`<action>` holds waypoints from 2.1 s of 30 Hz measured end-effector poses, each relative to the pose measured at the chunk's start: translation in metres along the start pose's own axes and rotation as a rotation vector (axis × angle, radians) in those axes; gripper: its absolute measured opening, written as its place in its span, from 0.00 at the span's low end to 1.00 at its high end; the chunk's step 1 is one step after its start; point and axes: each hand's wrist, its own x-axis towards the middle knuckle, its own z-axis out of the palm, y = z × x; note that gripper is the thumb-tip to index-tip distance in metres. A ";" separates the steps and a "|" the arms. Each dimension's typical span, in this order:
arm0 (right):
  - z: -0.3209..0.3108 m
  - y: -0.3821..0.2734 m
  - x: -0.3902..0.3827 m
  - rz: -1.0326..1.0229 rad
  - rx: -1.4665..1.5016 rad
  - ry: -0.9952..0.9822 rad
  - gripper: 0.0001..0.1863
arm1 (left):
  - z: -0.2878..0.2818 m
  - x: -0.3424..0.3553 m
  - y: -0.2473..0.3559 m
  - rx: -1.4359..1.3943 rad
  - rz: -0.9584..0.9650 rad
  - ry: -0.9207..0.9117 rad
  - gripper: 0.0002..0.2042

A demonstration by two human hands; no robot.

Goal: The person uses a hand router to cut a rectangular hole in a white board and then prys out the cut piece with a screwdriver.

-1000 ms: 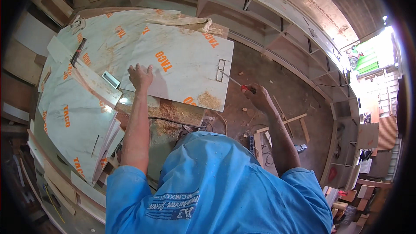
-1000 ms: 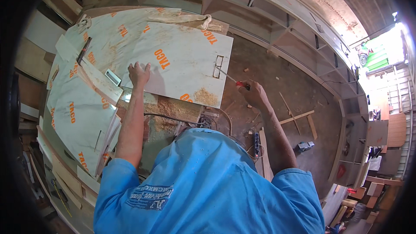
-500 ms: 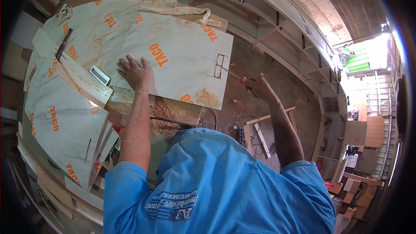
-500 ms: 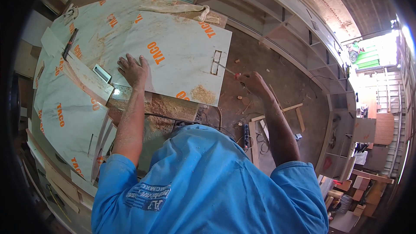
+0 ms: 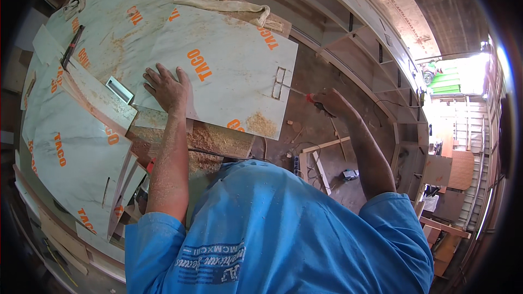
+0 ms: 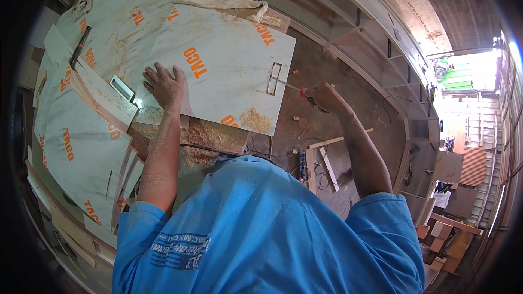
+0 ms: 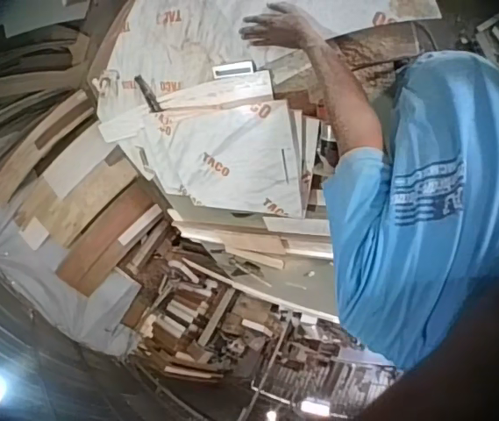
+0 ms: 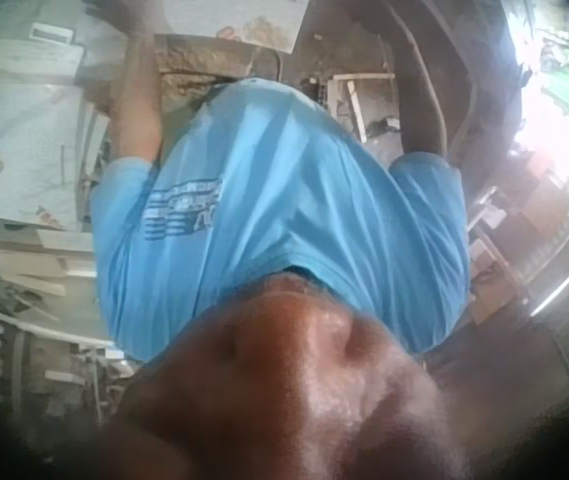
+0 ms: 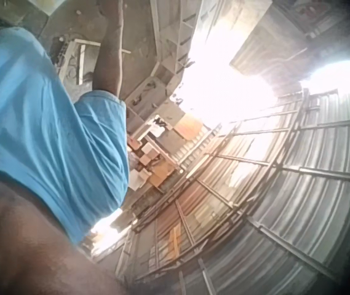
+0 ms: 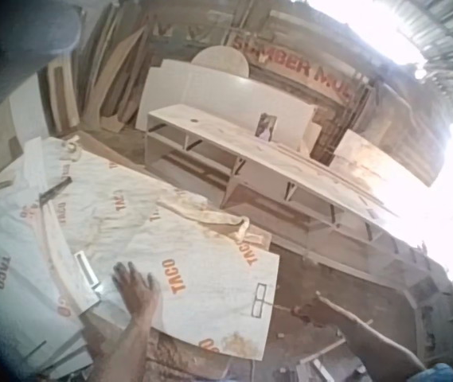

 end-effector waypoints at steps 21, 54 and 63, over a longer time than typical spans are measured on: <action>0.021 -0.030 0.030 0.115 -0.282 0.011 0.27 | 0.005 0.003 0.009 0.058 0.025 -0.090 0.39; -0.006 -0.036 -0.039 -0.014 -0.393 0.163 0.18 | -0.001 0.005 0.006 0.035 -0.011 -0.080 0.38; -0.055 -0.035 0.019 -0.307 -0.685 0.125 0.18 | 0.006 0.004 0.007 0.062 -0.034 -0.034 0.37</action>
